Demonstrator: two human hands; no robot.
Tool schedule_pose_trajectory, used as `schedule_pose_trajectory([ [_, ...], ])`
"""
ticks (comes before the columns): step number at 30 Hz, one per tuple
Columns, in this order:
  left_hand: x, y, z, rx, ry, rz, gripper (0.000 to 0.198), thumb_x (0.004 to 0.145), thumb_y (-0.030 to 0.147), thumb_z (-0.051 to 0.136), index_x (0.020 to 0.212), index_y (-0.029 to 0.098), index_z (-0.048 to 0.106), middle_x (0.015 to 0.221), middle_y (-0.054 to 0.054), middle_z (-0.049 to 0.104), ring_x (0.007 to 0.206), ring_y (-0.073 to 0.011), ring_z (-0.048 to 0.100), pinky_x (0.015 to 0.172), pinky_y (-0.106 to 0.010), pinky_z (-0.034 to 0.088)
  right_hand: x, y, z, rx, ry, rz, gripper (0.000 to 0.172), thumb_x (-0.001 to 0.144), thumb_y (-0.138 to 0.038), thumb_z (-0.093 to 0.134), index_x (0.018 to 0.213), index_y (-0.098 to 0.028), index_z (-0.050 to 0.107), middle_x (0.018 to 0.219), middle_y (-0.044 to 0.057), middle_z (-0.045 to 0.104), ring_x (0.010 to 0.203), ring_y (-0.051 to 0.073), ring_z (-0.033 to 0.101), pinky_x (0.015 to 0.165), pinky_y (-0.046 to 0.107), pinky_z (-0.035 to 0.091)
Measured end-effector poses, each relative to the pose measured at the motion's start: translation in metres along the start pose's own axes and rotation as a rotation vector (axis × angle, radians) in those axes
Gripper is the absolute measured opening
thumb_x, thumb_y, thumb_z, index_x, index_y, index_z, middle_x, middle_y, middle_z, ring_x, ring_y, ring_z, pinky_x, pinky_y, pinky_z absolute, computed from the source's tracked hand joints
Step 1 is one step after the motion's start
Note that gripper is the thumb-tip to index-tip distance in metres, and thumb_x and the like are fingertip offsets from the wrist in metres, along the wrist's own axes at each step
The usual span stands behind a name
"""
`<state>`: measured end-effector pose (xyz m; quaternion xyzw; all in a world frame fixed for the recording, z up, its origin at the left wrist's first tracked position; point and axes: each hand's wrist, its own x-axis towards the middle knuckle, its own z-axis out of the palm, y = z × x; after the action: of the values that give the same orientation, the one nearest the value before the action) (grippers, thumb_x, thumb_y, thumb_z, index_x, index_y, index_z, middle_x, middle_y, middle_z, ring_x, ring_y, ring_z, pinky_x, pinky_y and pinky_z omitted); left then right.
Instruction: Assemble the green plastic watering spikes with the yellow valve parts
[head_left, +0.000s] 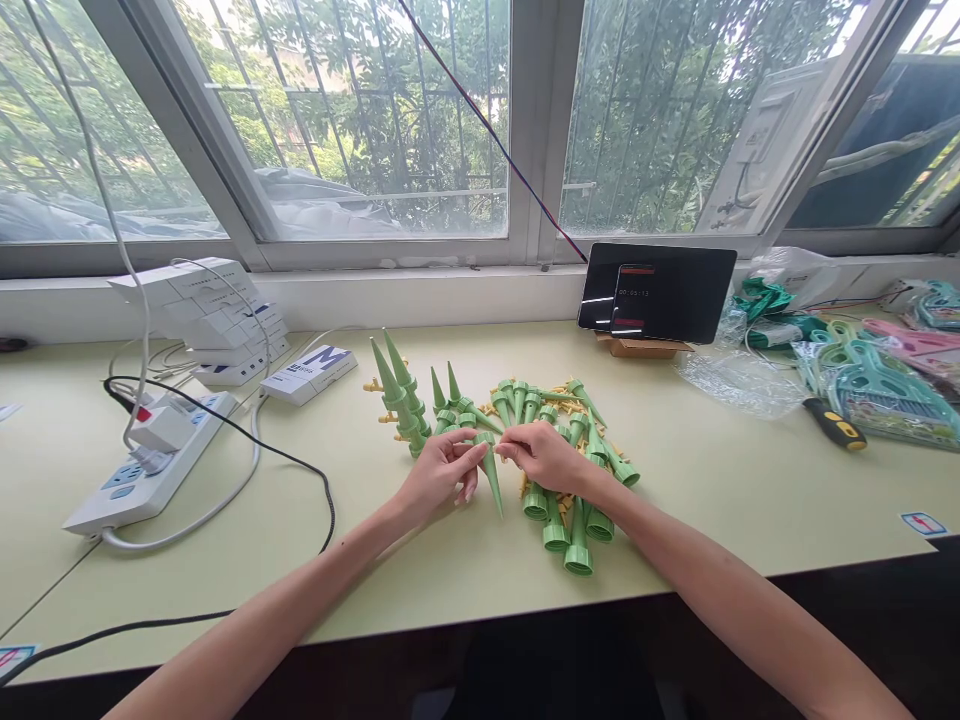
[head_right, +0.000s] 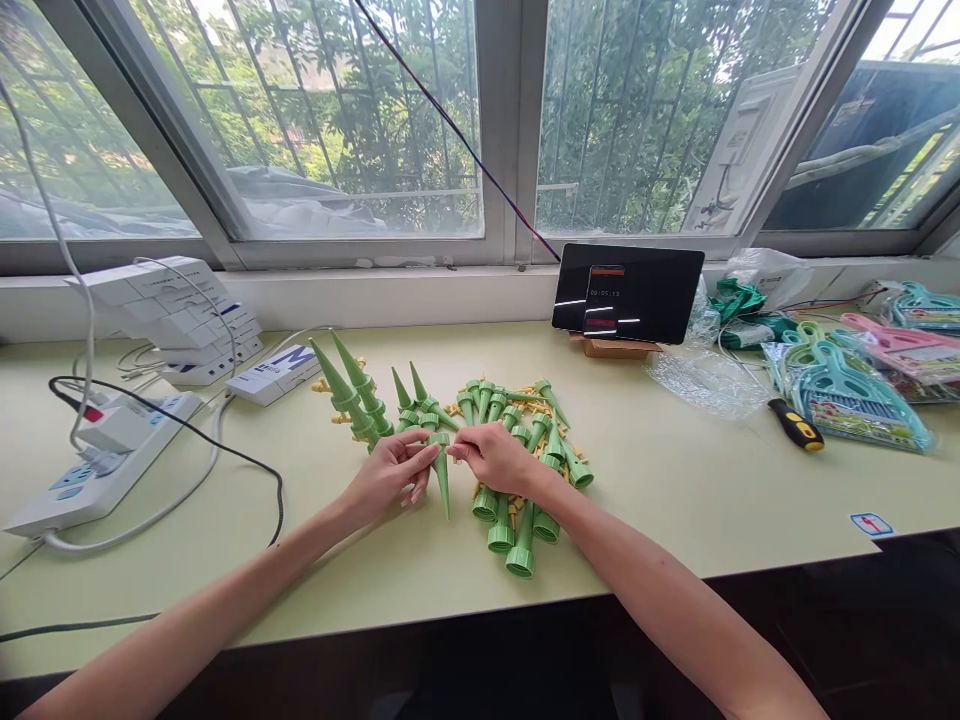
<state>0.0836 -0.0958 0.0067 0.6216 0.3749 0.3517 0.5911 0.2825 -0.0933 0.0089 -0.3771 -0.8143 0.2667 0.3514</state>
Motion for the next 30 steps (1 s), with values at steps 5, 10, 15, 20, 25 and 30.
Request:
schedule_pose_trajectory([
  [5, 0.0, 0.0, 0.001, 0.081, 0.018, 0.032, 0.029, 0.089, 0.045, 0.061, 0.095, 0.016, 0.058, 0.049, 0.005, 0.054, 0.035, -0.0074, 0.045, 0.036, -0.018, 0.035, -0.001, 0.002, -0.001, -0.019, -0.014, 0.001, 0.027, 0.095, -0.019, 0.051, 0.069, -0.015, 0.057, 0.056, -0.004, 0.045, 0.054, 0.009, 0.038, 0.056, 0.022, 0.031],
  [10, -0.001, -0.002, 0.004, 0.223, 0.082, 0.096, 0.032, 0.091, 0.045, 0.056, 0.108, 0.019, 0.054, 0.051, 0.007, 0.055, 0.033, -0.0085, 0.047, 0.035, -0.019, 0.036, 0.0, 0.003, -0.005, -0.1, -0.023, -0.04, 0.026, 0.094, -0.021, 0.055, 0.07, -0.015, 0.061, 0.06, -0.003, 0.047, 0.057, 0.009, 0.04, 0.057, 0.023, 0.03],
  [15, -0.002, -0.002, 0.005, 0.388, 0.117, 0.128, 0.03, 0.092, 0.043, 0.055, 0.11, 0.02, 0.057, 0.059, 0.005, 0.06, 0.034, -0.0081, 0.049, 0.04, -0.02, 0.039, 0.0, 0.006, -0.004, -0.148, -0.051, -0.03, 0.026, 0.094, -0.02, 0.057, 0.07, -0.014, 0.065, 0.064, -0.001, 0.048, 0.058, 0.01, 0.04, 0.058, 0.023, 0.03],
  [20, 0.0, -0.004, 0.004, 0.531, 0.148, 0.15, 0.031, 0.091, 0.042, 0.056, 0.109, 0.018, 0.063, 0.067, 0.001, 0.066, 0.035, -0.0078, 0.047, 0.04, -0.022, 0.038, -0.001, 0.008, -0.003, -0.177, -0.079, -0.018, 0.024, 0.092, -0.019, 0.06, 0.07, -0.013, 0.067, 0.065, -0.002, 0.043, 0.058, 0.009, 0.039, 0.058, 0.022, 0.031],
  [25, 0.003, -0.009, 0.001, 0.685, 0.158, 0.204, 0.034, 0.09, 0.038, 0.057, 0.115, 0.018, 0.068, 0.072, -0.003, 0.07, 0.045, -0.0101, 0.049, 0.046, -0.023, 0.04, 0.0, 0.01, -0.003, -0.189, -0.093, 0.017, 0.013, 0.088, -0.012, 0.063, 0.078, -0.014, 0.07, 0.07, -0.001, 0.049, 0.062, 0.01, 0.043, 0.061, 0.022, 0.033],
  [30, 0.003, -0.01, 0.001, 0.724, 0.152, 0.215, 0.034, 0.09, 0.037, 0.057, 0.116, 0.018, 0.068, 0.075, -0.004, 0.072, 0.051, -0.0123, 0.053, 0.051, -0.024, 0.042, 0.0, 0.011, -0.003, -0.208, -0.092, 0.022, 0.01, 0.087, -0.012, 0.064, 0.079, -0.014, 0.069, 0.07, 0.0, 0.051, 0.064, 0.011, 0.045, 0.062, 0.023, 0.034],
])
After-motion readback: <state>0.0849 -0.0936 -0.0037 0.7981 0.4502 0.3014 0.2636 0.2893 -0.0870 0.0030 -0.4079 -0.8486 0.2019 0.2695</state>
